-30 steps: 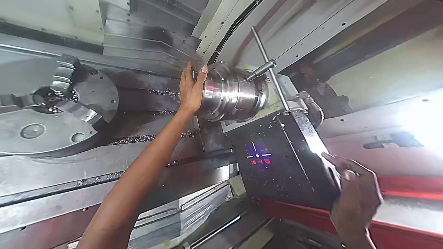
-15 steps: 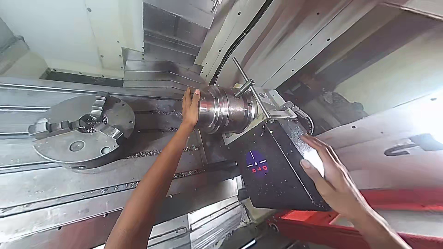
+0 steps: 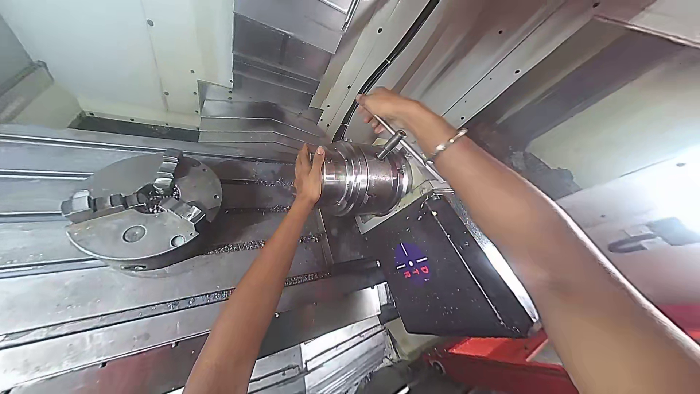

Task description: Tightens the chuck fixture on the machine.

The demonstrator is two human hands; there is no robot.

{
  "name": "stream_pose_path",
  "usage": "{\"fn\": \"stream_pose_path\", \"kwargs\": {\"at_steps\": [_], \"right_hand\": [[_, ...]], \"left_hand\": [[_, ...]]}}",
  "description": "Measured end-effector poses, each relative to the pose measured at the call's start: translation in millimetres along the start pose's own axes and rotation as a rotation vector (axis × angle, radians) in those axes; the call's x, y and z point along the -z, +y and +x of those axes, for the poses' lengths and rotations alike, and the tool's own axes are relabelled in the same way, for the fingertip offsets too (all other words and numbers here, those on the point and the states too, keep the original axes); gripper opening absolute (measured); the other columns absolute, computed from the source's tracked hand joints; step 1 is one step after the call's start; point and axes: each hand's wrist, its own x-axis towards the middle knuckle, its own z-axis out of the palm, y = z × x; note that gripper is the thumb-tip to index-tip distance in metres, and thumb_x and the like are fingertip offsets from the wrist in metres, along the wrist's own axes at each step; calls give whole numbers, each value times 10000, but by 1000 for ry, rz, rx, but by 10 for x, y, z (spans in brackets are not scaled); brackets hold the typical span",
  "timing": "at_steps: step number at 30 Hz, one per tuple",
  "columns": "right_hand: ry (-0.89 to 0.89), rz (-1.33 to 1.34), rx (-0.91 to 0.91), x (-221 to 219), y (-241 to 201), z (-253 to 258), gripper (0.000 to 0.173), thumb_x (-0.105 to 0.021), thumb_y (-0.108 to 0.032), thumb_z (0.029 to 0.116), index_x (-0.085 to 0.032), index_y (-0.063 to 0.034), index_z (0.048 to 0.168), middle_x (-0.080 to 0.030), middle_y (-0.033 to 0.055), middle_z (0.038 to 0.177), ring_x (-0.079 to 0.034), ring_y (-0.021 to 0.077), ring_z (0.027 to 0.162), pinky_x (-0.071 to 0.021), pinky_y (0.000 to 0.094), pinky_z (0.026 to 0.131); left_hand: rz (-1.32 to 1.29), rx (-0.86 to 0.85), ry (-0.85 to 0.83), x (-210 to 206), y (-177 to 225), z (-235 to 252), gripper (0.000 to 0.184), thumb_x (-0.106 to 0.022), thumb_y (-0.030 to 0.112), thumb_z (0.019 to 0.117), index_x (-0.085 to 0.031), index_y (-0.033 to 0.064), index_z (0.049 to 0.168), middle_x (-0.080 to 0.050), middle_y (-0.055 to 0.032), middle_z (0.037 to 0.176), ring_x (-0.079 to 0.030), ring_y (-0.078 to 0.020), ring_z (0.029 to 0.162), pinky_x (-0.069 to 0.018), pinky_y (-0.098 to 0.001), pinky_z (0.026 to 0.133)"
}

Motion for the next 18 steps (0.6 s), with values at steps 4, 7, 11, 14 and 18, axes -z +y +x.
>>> {"fn": "stream_pose_path", "kwargs": {"at_steps": [4, 7, 11, 14, 18], "right_hand": [[158, -266, 86, -213, -60, -1, 549, -342, -426, 1098, -658, 11, 994, -667, 254, 1012, -654, 432, 1006, -472, 650, 806], [101, -246, 99, -156, -76, 89, 580, -309, -444, 1114, -648, 19, 1028, -629, 234, 944, -622, 380, 853, -466, 587, 735], [84, -181, 52, -138, -167, 307, 545, -327, -439, 1113, -651, -1, 1113, -630, 213, 998, -606, 327, 819, -474, 536, 722], [67, -77, 47, -172, -276, 469, 483, -353, -444, 1107, -624, -52, 1030, -466, 55, 748, -419, 174, 566, -388, 371, 531], [-16, 155, -38, -113, -349, 550, 404, -382, -432, 1111, -565, -122, 928, -353, -58, 557, -293, 66, 395, -303, 223, 388]], "left_hand": [[43, 28, -2, -6, 21, -3, 909, -265, 814, 947, -240, 232, 1644, -260, -115, 1685, -254, -342, 1541, -238, -676, 1186], [48, 29, 4, 10, 38, 21, 892, -268, 795, 959, -243, 223, 1644, -261, -136, 1681, -251, -358, 1540, -236, -674, 1186], [37, 17, 1, -10, 27, 37, 893, -263, 780, 967, -262, 188, 1637, -265, -155, 1675, -253, -366, 1537, -231, -674, 1185], [21, 23, 27, -18, -10, 71, 883, -293, 780, 960, -301, 201, 1627, -300, -154, 1659, -277, -345, 1531, -246, -674, 1180], [49, 54, 27, -19, -7, 68, 916, -279, 839, 924, -289, 259, 1633, -273, -127, 1678, -255, -330, 1545, -231, -688, 1182]]}}
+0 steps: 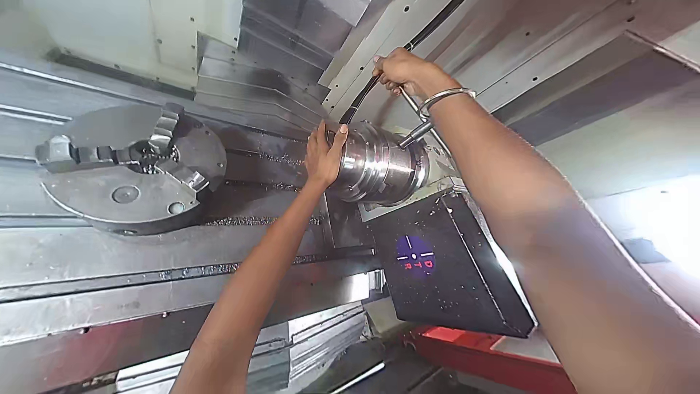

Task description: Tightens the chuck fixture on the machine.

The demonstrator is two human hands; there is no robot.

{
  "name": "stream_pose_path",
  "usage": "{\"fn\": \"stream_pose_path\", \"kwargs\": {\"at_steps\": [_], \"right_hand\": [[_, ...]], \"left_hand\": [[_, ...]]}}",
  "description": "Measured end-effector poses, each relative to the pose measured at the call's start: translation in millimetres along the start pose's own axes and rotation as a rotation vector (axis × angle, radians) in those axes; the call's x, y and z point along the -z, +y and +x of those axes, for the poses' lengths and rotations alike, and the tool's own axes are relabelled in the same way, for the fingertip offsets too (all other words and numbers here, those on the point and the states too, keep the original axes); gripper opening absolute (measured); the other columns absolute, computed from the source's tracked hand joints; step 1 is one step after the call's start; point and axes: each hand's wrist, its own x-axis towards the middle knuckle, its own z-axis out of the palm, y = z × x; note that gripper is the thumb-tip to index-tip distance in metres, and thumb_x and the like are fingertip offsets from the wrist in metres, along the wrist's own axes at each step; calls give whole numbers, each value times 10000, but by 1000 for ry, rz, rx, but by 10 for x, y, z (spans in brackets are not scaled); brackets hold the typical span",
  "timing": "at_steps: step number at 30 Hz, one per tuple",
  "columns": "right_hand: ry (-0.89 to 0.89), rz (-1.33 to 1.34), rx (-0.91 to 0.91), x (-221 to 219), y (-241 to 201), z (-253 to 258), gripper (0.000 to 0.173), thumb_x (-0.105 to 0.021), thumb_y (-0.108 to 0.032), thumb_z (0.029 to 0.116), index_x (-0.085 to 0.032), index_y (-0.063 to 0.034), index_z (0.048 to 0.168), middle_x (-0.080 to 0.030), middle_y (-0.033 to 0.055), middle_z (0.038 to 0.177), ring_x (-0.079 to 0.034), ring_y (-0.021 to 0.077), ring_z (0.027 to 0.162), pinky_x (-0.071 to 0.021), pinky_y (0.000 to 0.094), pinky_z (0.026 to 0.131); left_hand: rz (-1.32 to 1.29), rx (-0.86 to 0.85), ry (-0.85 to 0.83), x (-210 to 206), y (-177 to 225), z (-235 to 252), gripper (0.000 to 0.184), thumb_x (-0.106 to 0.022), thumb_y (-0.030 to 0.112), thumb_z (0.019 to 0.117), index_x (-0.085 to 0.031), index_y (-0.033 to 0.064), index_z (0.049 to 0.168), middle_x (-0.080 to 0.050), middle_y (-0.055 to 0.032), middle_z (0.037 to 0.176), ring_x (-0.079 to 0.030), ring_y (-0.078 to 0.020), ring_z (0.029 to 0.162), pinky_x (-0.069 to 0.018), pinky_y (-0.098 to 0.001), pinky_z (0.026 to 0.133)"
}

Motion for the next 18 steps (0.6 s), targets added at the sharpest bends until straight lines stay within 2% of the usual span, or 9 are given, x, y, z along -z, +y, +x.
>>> {"fn": "stream_pose_path", "kwargs": {"at_steps": [6, 12, 18], "right_hand": [[-38, 22, -64, -29, -118, 120, 406, -354, -444, 1112, -472, -176, 830, -329, -65, 554, -290, 54, 400, -285, 202, 389], [-36, 86, -104, 2, -171, 292, 396, -329, -418, 1110, -453, -205, 801, -338, -73, 547, -284, 42, 393, -278, 194, 387], [-49, 88, -94, -51, -262, 392, 388, -316, -398, 1110, -445, -207, 798, -338, -75, 555, -286, 45, 402, -272, 195, 397]], "left_hand": [[7, 17, -8, -1, 10, -5, 946, -278, 867, 900, -277, 272, 1635, -258, -107, 1686, -223, -323, 1557, -205, -706, 1181], [12, 41, -35, 18, 40, -46, 939, -272, 872, 898, -256, 297, 1640, -218, -92, 1704, -164, -327, 1575, -149, -699, 1202], [9, 42, -25, 18, 42, -37, 951, -274, 889, 883, -258, 313, 1639, -218, -85, 1704, -166, -327, 1574, -158, -707, 1193]]}}
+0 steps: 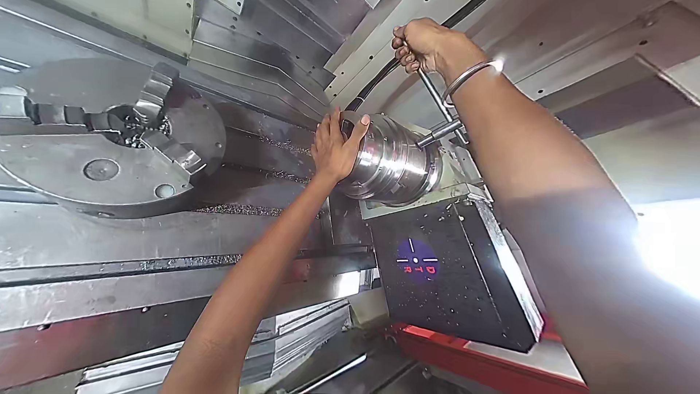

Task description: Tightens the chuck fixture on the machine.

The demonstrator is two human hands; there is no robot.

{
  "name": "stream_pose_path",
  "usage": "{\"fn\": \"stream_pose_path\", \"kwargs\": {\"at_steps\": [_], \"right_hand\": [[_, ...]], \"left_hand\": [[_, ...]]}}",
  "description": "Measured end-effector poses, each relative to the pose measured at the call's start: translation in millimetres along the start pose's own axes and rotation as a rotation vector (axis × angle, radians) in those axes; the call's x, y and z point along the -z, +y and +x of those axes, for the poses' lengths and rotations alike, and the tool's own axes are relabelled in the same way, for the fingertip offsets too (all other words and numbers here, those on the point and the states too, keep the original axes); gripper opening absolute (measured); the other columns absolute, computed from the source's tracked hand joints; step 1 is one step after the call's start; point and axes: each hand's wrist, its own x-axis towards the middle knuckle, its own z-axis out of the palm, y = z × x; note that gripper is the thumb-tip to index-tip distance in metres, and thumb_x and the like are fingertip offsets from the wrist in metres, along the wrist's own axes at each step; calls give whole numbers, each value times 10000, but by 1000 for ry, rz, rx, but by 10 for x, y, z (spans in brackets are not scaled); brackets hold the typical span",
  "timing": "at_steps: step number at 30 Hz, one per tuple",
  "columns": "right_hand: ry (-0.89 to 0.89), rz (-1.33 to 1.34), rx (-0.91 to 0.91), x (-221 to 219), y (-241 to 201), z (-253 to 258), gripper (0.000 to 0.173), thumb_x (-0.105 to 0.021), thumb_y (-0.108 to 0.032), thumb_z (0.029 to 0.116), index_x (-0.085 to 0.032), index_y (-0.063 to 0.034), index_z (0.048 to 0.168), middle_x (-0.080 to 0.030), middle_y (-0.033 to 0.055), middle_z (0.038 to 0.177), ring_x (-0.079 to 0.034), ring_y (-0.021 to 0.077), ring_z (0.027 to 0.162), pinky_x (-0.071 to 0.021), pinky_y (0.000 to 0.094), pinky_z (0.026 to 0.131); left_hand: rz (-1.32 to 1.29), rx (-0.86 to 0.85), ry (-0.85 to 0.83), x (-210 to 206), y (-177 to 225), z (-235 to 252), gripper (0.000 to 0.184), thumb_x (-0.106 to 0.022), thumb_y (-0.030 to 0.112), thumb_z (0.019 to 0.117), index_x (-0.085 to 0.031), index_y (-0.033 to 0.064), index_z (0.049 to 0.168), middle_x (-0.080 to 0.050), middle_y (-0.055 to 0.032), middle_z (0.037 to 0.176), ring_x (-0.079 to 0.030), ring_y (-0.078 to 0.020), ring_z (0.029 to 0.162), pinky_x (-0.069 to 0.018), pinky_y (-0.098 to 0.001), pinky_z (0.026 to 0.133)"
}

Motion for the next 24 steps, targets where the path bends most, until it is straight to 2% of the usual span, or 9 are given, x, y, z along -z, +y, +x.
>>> {"fn": "stream_pose_path", "kwargs": {"at_steps": [6, 7, 8, 10, 12, 15, 18, 21, 24], "right_hand": [[229, -142, 96, -223, 18, -82, 359, -359, -393, 1082, -464, -202, 797, -363, -59, 577, -308, 65, 439, -265, 233, 426], [320, -214, 171, -269, 6, -118, 324, -392, -395, 1063, -536, -167, 883, -461, -18, 668, -418, 102, 534, -357, 296, 491], [353, -250, 213, -304, -16, -214, 393, -418, -399, 1048, -634, -72, 1076, -610, 98, 889, -581, 220, 773, -478, 464, 688], [355, -358, 310, -531, -87, -544, 516, -406, -446, 1054, -665, -3, 1110, -670, 196, 1041, -646, 343, 985, -485, 608, 820], [434, -524, 385, -880, -113, -1159, 558, -357, -494, 1065, -649, -72, 848, -685, 133, 884, -680, 320, 908, -467, 571, 720], [502, -529, 605, -997, 282, -1914, 601, -325, -477, 1076, -472, -134, 606, -516, 41, 593, -583, 256, 622, -379, 492, 559], [484, -407, 916, -738, 1091, -2514, 547, -399, -354, 1072, -486, -106, 593, -481, 43, 544, -538, 217, 547, -437, 446, 543], [297, -330, 1156, -364, 1762, -2759, 523, -463, -258, 1060, -451, -110, 559, -450, 10, 548, -505, 132, 606, -448, 359, 730], [35, -649, 1023, -103, 1690, -2871, 448, -456, -359, 1069, -579, -151, 693, -415, -71, 539, -449, 65, 553, -411, 323, 709]], "left_hand": [[8, 8, -7, 14, 16, -19, 949, -274, 893, 880, -245, 326, 1641, -209, -84, 1708, -154, -331, 1576, -146, -707, 1195], [11, 10, -6, 22, 22, -15, 949, -273, 893, 881, -245, 326, 1641, -205, -81, 1710, -152, -330, 1577, -148, -705, 1195], [15, 12, -10, 17, 23, -19, 949, -272, 893, 880, -247, 325, 1640, -201, -76, 1711, -150, -327, 1578, -148, -706, 1196], [13, 2, -4, 17, 20, -5, 929, -279, 877, 893, -266, 317, 1634, -207, -71, 1710, -156, -323, 1577, -143, -710, 1199], [22, -14, 1, 12, 22, 13, 922, -278, 860, 908, -265, 298, 1638, -218, -83, 1706, -169, -333, 1574, -152, -718, 1196], [31, -37, 12, -12, -20, 28, 891, -267, 818, 929, -278, 272, 1633, -229, -109, 1697, -188, -344, 1566, -177, -723, 1180], [14, -35, -3, -20, -3, 16, 904, -263, 837, 923, -252, 287, 1641, -226, -101, 1698, -204, -331, 1562, -189, -715, 1182], [-6, -38, 12, 14, 5, 36, 885, -291, 818, 936, -267, 279, 1637, -241, -112, 1692, -203, -347, 1560, -192, -712, 1182], [-18, -48, 14, -33, -18, 30, 897, -291, 814, 938, -257, 260, 1643, -249, -134, 1686, -220, -343, 1555, -218, -685, 1183]]}}
